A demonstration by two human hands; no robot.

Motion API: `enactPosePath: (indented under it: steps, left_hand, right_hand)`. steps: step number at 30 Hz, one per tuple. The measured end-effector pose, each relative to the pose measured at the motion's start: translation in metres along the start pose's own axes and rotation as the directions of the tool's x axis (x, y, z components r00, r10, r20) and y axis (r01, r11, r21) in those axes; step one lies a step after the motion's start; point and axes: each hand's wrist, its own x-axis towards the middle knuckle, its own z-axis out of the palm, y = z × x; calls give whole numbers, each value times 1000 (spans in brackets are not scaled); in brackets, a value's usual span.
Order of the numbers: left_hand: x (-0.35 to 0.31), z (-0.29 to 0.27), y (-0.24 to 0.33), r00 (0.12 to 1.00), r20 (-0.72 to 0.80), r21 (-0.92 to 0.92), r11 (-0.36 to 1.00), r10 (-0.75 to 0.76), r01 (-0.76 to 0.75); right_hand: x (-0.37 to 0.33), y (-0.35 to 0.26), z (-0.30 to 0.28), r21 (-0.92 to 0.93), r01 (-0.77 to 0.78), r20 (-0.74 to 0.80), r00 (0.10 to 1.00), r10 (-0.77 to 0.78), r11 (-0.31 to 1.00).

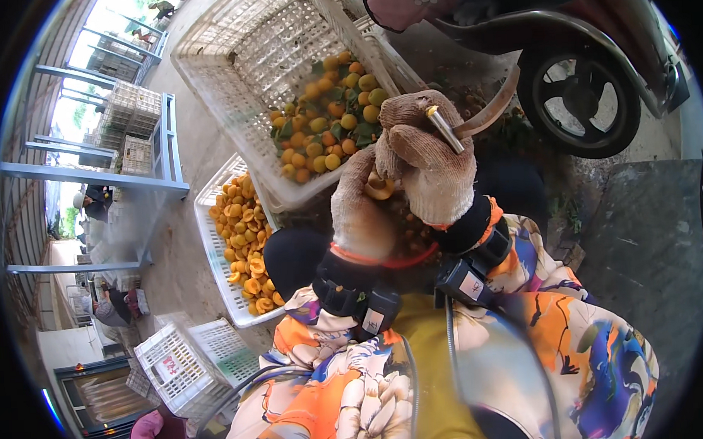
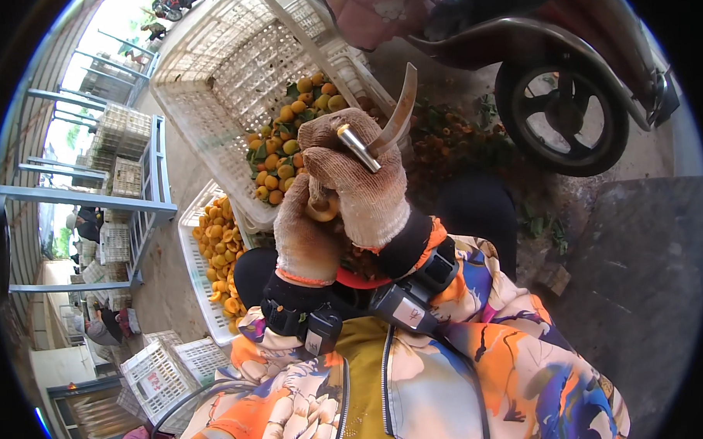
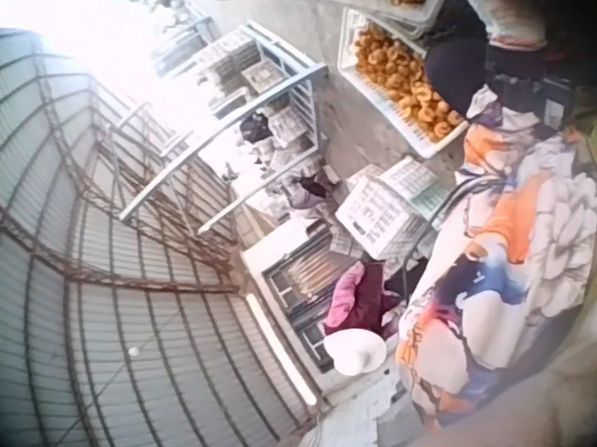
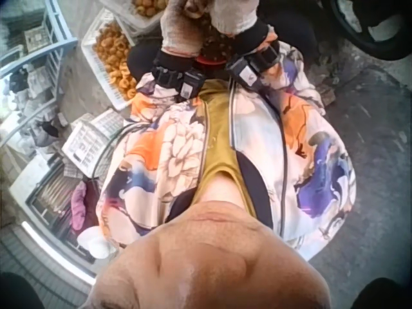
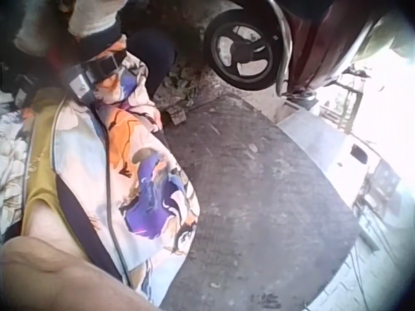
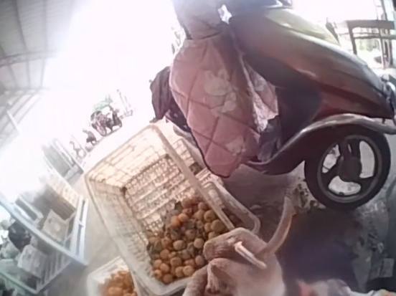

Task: The person sits on the floor and uses a small knife to cut open yellow fruits, removing the pits and placing the pitted fruit into a white basket. The person handles the fruits one by one, cutting them over a red bowl to catch the pits.

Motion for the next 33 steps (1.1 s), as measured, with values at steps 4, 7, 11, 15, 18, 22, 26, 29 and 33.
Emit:
enactPosePath:
  steps: [4,7,11,15,18,22,26,29,33]
  left_hand:
    - [3,3,-13,990,-43,184,975,132,-121]
    - [7,2,-7,992,-123,-165,986,2,-23]
    - [20,-8,-34,976,-215,-34,999,22,-30]
    - [21,10,-16,958,-177,-216,958,-227,188]
    - [24,6,-9,910,-177,-389,876,-374,285]
    - [22,-4,-16,933,-129,-372,889,-335,268]
    - [14,-3,-5,917,-54,-476,817,-395,324]
    - [14,-6,-2,879,67,-582,697,-473,419]
    - [16,-12,-9,831,90,-662,591,-549,461]
  right_hand:
    - [2,6,2,108,-34,-100,994,45,994]
    - [9,13,0,170,-106,-143,981,131,980]
    - [18,7,-14,220,-115,-153,977,151,969]
    - [24,2,-21,226,-108,-239,957,162,968]
    - [23,9,-17,208,-128,-245,953,178,970]
    - [19,14,-19,171,-118,-201,968,152,978]
    - [19,18,-21,154,-129,-158,976,153,980]
    - [19,18,-23,158,-135,-105,983,153,978]
    - [12,8,-10,368,-261,-36,955,294,892]
